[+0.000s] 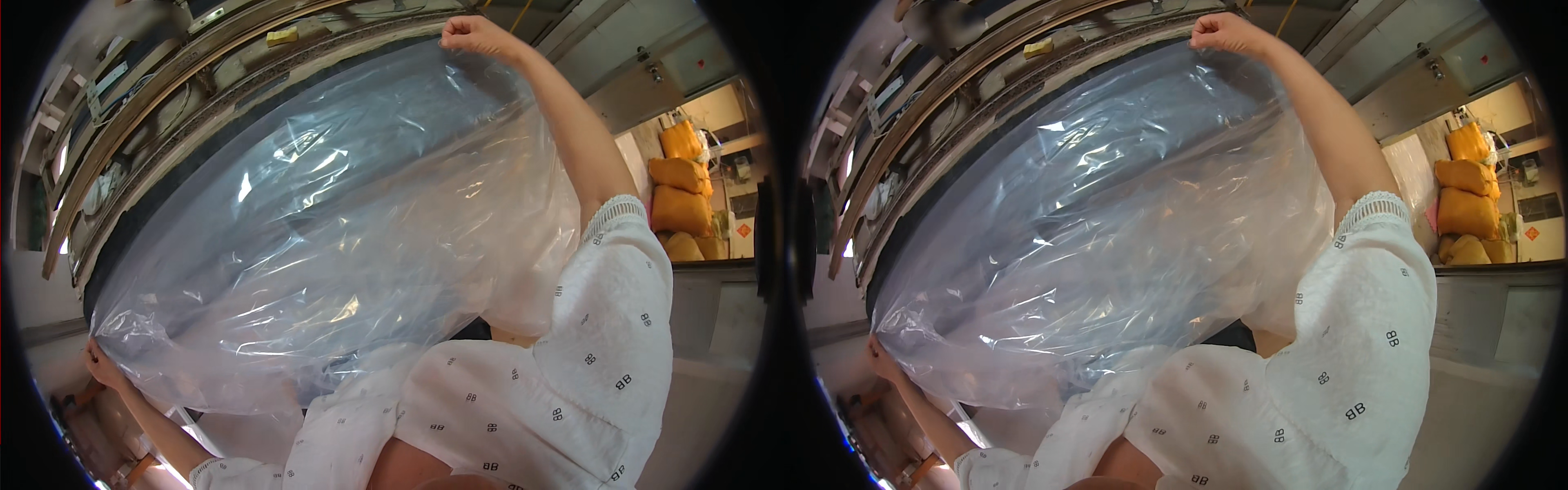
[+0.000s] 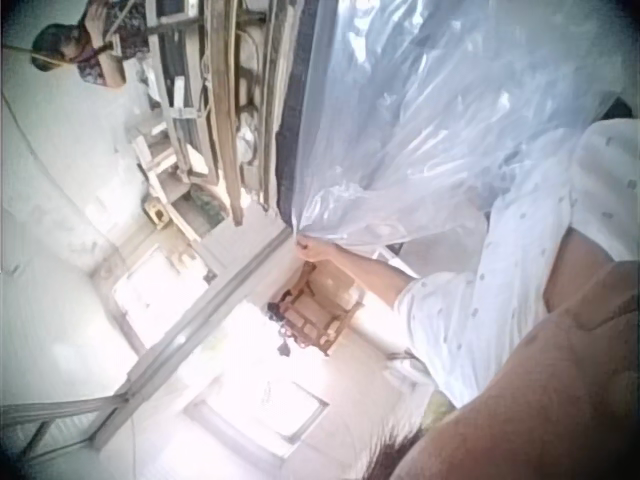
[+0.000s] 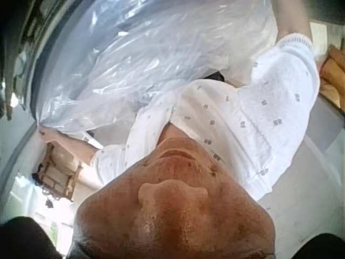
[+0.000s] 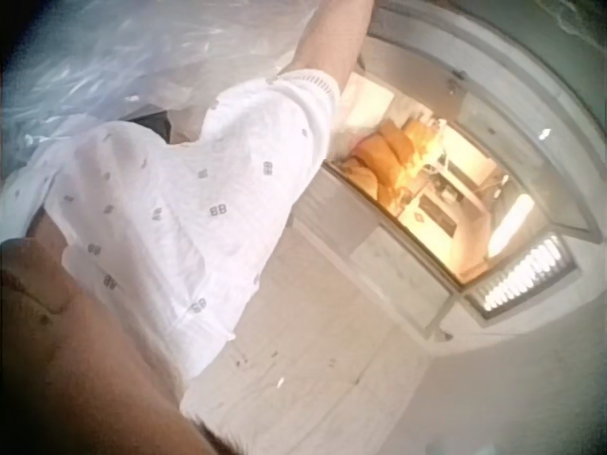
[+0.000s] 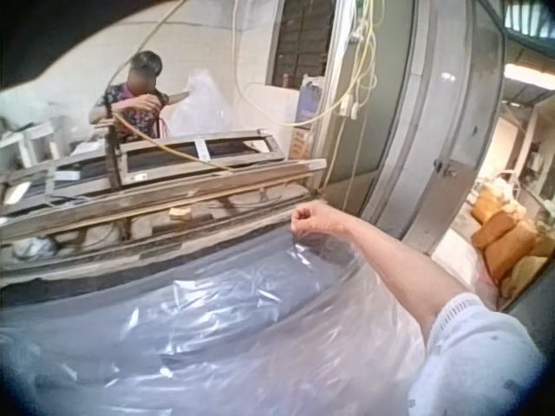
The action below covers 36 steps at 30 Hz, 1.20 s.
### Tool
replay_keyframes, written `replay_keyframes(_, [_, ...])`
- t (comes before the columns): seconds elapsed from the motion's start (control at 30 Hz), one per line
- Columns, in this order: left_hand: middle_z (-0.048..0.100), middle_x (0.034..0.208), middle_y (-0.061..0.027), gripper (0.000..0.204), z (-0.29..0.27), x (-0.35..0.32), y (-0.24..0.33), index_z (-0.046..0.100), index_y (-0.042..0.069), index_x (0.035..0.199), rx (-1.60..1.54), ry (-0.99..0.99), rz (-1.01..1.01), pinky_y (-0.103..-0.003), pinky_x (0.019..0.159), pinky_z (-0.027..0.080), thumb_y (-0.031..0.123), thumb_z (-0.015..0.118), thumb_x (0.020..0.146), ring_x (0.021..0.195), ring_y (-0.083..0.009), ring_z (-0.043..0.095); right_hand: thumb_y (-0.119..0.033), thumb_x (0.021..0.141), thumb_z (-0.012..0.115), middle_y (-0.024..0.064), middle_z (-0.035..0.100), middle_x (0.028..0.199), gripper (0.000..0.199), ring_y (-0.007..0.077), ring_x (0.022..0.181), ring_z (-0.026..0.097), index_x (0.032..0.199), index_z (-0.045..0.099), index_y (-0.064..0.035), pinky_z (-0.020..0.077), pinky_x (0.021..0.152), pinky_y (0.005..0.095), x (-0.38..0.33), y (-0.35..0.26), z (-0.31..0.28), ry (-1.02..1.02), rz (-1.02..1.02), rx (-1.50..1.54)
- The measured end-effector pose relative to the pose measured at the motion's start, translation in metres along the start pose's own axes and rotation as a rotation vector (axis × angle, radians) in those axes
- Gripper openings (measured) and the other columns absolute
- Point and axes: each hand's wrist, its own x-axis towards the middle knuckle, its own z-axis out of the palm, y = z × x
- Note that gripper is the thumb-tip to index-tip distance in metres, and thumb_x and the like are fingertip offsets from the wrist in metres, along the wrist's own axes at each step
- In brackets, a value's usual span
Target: Wrapping a large gray foam piece in a clear plastic bag.
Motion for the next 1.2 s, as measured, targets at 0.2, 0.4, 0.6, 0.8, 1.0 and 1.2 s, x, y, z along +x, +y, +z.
replay_keyframes(0.2, [0.057, 0.111, -0.0054, 0.041, -0.084, -0.005, -0.065, 0.056, 0.004, 0.115, -0.317, -0.044, 0.005, -0.027, 0.086, 0.040, 0.032, 0.056, 0.086, 0.097, -0.0173, 0.053, -0.029, 0.072, 0.066, -0.0001, 0.062, 0.070, 0.020, 0.0130, 0.066, 0.057, 0.079, 0.064, -0.0106, 0.0432, 0.063, 0.0284, 0.020, 0.018, 0.062, 0.532, -0.228, -0.166])
replay_keyframes(0.4, [0.054, 0.112, -0.0029, 0.038, -0.164, -0.047, -0.045, 0.054, 0.006, 0.116, -0.563, -0.185, -0.328, -0.026, 0.083, 0.038, 0.032, 0.055, 0.087, 0.100, -0.0139, 0.049, -0.027, 0.072, 0.065, 0.0005, 0.061, 0.072, 0.017, 0.0128, 0.070, 0.056, 0.079, 0.063, -0.0112, 0.0427, 0.065, 0.0273, 0.016, 0.010, 0.064, 0.582, -0.191, -0.185])
replay_keyframes(0.6, [0.048, 0.122, -0.0013, 0.043, -0.167, -0.090, -0.029, 0.047, 0.012, 0.122, -0.601, -0.235, -0.505, -0.031, 0.090, 0.029, 0.036, 0.054, 0.087, 0.111, -0.0135, 0.041, -0.020, 0.080, 0.060, -0.0031, 0.052, 0.072, 0.016, 0.0071, 0.068, 0.048, 0.084, 0.058, -0.0041, 0.0402, 0.063, 0.0233, 0.042, 0.029, 0.031, 0.291, -0.517, -0.130])
replay_keyframes(0.8, [0.053, 0.110, -0.0056, 0.024, -0.117, -0.011, 0.048, 0.049, 0.008, 0.110, -1.151, 0.046, -0.409, -0.033, 0.092, 0.038, 0.023, 0.046, 0.092, 0.106, -0.0177, 0.048, -0.016, 0.083, 0.055, -0.0015, 0.056, 0.073, 0.012, 0.0112, 0.069, 0.056, 0.091, 0.057, -0.0065, 0.0443, 0.062, 0.0232, -0.003, -0.047, -0.047, 0.741, -0.535, 0.933])
replay_keyframes(1.0, [0.062, 0.095, -0.0056, 0.030, 0.037, 0.032, 0.018, 0.064, 0.004, 0.096, -0.329, -0.038, -0.174, -0.023, 0.076, 0.041, 0.031, 0.058, 0.085, 0.089, -0.0130, 0.052, -0.016, 0.083, 0.058, -0.0019, 0.060, 0.081, 0.014, 0.0074, 0.074, 0.053, 0.091, 0.061, -0.0042, 0.0422, 0.068, 0.0221, 0.079, 0.084, 0.024, 0.915, -0.201, 0.336])
replay_keyframes(1.2, [0.063, 0.089, -0.0014, 0.027, 0.074, 0.057, 0.083, 0.066, 0.003, 0.097, -0.652, -0.023, -0.215, -0.021, 0.076, 0.041, 0.026, 0.063, 0.082, 0.081, -0.0101, 0.053, -0.017, 0.082, 0.061, -0.0017, 0.060, 0.079, 0.015, 0.0073, 0.073, 0.052, 0.090, 0.062, -0.0037, 0.0410, 0.068, 0.0206, 0.073, 0.079, 0.018, 0.881, -0.326, 0.404])
